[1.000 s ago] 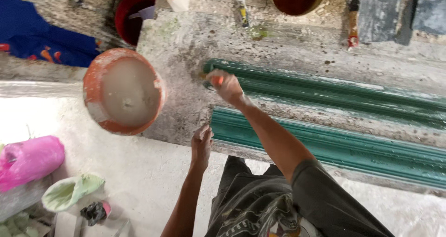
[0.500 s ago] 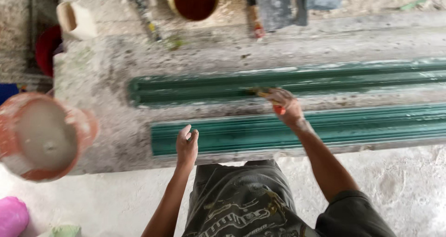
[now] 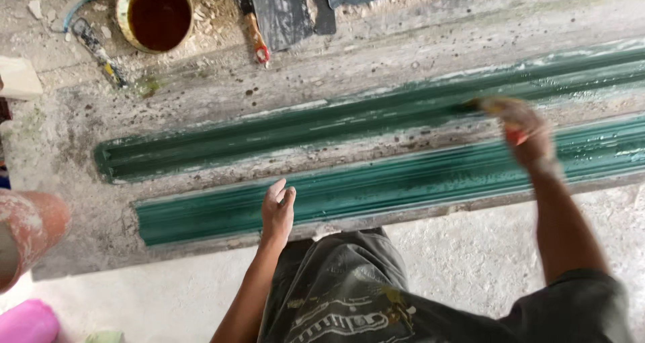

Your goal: The person scoops white plaster powder by hand from a sack into a bowl, then mixes the powder with water and fibrous strands in a large basin, working the fibers through the slurry by hand. They then dip a brush in a dark liquid and brush the liquid along green corrugated mold strips laid on a work table.

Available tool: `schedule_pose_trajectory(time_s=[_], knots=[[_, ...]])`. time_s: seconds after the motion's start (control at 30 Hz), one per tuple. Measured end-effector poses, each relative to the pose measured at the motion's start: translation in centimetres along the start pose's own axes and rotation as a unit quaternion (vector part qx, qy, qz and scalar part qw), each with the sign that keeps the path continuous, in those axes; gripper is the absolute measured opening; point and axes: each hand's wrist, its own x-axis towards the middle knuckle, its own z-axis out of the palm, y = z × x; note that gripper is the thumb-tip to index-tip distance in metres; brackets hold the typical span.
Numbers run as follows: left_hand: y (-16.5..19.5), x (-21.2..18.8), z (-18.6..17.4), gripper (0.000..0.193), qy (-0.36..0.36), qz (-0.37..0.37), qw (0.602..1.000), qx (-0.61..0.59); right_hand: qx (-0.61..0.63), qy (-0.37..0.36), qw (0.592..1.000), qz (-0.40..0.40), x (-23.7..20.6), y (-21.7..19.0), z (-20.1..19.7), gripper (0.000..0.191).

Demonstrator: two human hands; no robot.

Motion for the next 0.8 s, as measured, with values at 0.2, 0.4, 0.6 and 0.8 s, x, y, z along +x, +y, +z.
schedule_pose_trajectory(time_s=[0.2, 0.4, 0.6, 0.8], knots=[[-0.6, -1.5, -1.7, 0.062, 0.021, 0.002, 1.0, -0.004, -0.629, 0.238, 0.737, 0.073, -2.1, -1.5, -6.7, 0.029], [-2.1, -2.6, -6.5, 0.057, 0.122, -0.027, 0.984, 0.13, -0.644, 0.212, 0.719, 0.153, -9.3, 2.6, 7.8, 0.021], [-4.0, -4.0, -13.3, 0.053, 0.2, 0.055, 0.951, 0.23, -0.553, 0.101, 0.816, 0.138, -12.3, 5.8, 33.6, 0.022], [-5.5, -4.6, -22.6, 0.055, 0.232, 0.014, 0.955, 0.186, -0.395, 0.028, 0.916, 0.056, -11.2, 4.0, 56.4, 0.041]])
